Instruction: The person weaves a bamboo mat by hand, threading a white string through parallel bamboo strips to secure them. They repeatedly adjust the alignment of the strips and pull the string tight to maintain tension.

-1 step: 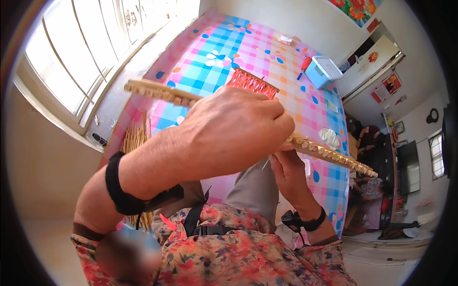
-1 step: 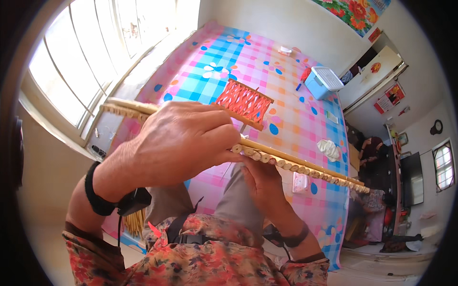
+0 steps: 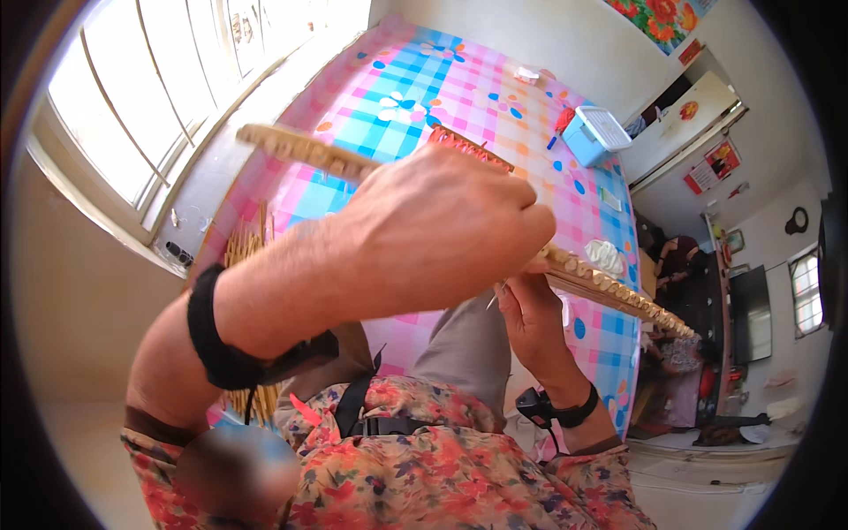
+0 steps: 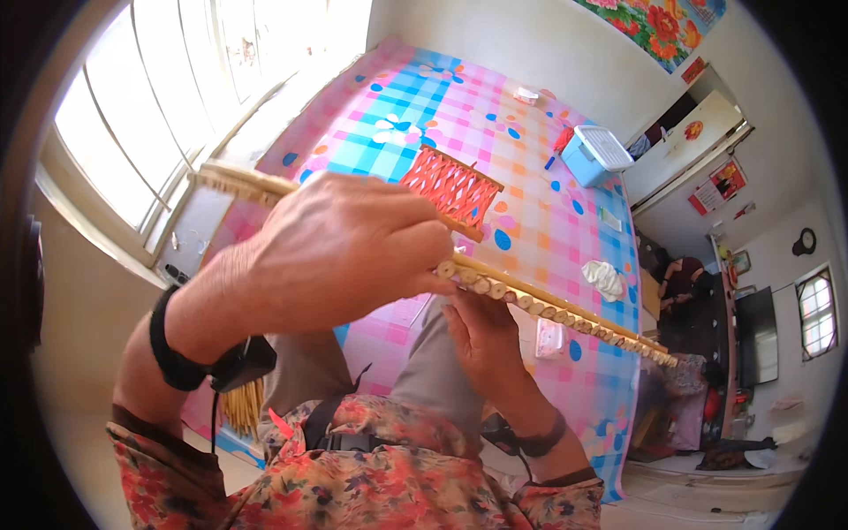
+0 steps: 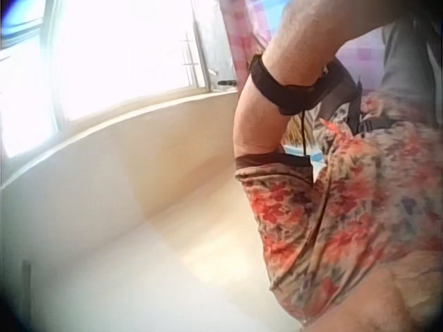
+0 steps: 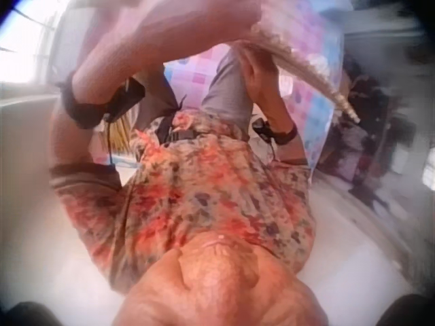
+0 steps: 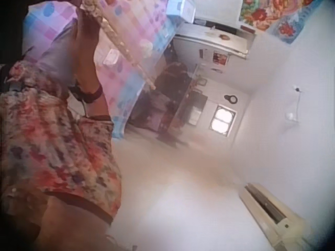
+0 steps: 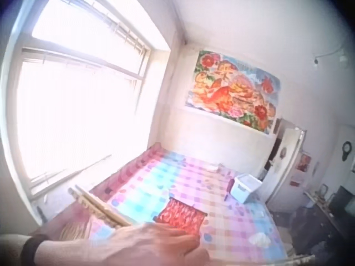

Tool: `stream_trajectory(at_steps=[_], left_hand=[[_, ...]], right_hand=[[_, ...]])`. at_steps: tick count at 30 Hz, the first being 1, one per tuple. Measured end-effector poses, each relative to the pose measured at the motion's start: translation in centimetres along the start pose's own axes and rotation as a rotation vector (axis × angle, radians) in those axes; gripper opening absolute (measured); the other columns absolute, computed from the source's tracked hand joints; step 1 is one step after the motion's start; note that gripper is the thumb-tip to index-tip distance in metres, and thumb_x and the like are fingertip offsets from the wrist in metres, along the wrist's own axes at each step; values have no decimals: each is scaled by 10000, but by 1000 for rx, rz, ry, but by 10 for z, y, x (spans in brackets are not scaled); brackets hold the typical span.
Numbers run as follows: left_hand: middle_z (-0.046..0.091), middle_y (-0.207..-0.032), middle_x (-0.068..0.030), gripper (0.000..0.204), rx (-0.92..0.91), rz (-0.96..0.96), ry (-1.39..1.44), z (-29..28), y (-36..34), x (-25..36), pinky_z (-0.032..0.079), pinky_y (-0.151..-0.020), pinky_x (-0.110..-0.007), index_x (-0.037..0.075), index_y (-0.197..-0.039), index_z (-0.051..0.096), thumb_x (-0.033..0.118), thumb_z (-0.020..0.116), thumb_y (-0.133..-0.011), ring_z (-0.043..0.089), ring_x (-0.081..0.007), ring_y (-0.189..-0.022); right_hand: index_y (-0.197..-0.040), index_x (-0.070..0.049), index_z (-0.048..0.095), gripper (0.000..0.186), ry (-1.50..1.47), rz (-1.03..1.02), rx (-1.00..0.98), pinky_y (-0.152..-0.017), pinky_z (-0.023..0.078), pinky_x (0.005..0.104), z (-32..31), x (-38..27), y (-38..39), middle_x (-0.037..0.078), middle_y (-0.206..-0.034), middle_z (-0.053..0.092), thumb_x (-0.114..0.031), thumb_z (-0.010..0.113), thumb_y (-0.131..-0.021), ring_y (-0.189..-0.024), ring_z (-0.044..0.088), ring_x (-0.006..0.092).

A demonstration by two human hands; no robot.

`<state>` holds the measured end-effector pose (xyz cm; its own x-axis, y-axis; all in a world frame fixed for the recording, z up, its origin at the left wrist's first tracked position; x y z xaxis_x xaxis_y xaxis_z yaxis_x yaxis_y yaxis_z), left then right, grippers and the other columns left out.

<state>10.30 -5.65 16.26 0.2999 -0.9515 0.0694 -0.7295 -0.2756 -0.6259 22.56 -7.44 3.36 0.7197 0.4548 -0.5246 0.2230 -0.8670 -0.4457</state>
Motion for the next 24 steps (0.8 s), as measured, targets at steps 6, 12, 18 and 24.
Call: stream_trajectory(at_steps=[6,12,18,24], left_hand=[[605,-696,-127,280,-265,-110,-84,-5,-35,-26,495,-618,-432,47,-767,604,292,661,-889,635,-342,-682],[626,-674,-160,315,-147,-25,66,21,-60,-34,495,-607,-458,43,-806,640,348,662,-882,652,-367,-671],[623,-667,-171,305,-71,-15,37,5,-51,-37,497,-605,-471,39,-810,628,333,648,-891,652,-378,-665],[630,-679,-157,309,-86,-43,50,4,-45,-39,504,-603,-462,39,-797,610,331,650,-890,653,-368,-653]], right_hand=[[-1181,-22,650,221,-56,-30,54,-859,493,349,-13,-3,-26,149,-1022,662,-57,610,-967,-943,628,294],[-1184,-10,660,216,82,48,50,-793,501,307,-36,11,-18,110,-956,671,-90,599,-993,-859,636,222],[-1168,-9,664,203,56,14,47,-796,506,309,-28,1,-29,129,-1004,689,-80,604,-988,-893,656,226],[-1166,0,659,201,78,-7,30,-786,507,303,-26,1,-30,126,-987,689,-70,611,-984,-875,656,227]])
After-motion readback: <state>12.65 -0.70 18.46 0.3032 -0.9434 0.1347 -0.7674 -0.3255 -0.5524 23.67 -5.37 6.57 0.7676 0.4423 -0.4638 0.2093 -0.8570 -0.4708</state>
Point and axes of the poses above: each hand's wrist, its own y-axis away from the middle knuckle, its own z-axis out of the palm, x = y × z, the point moved 10 cm from there along -y, towards the middle knuckle
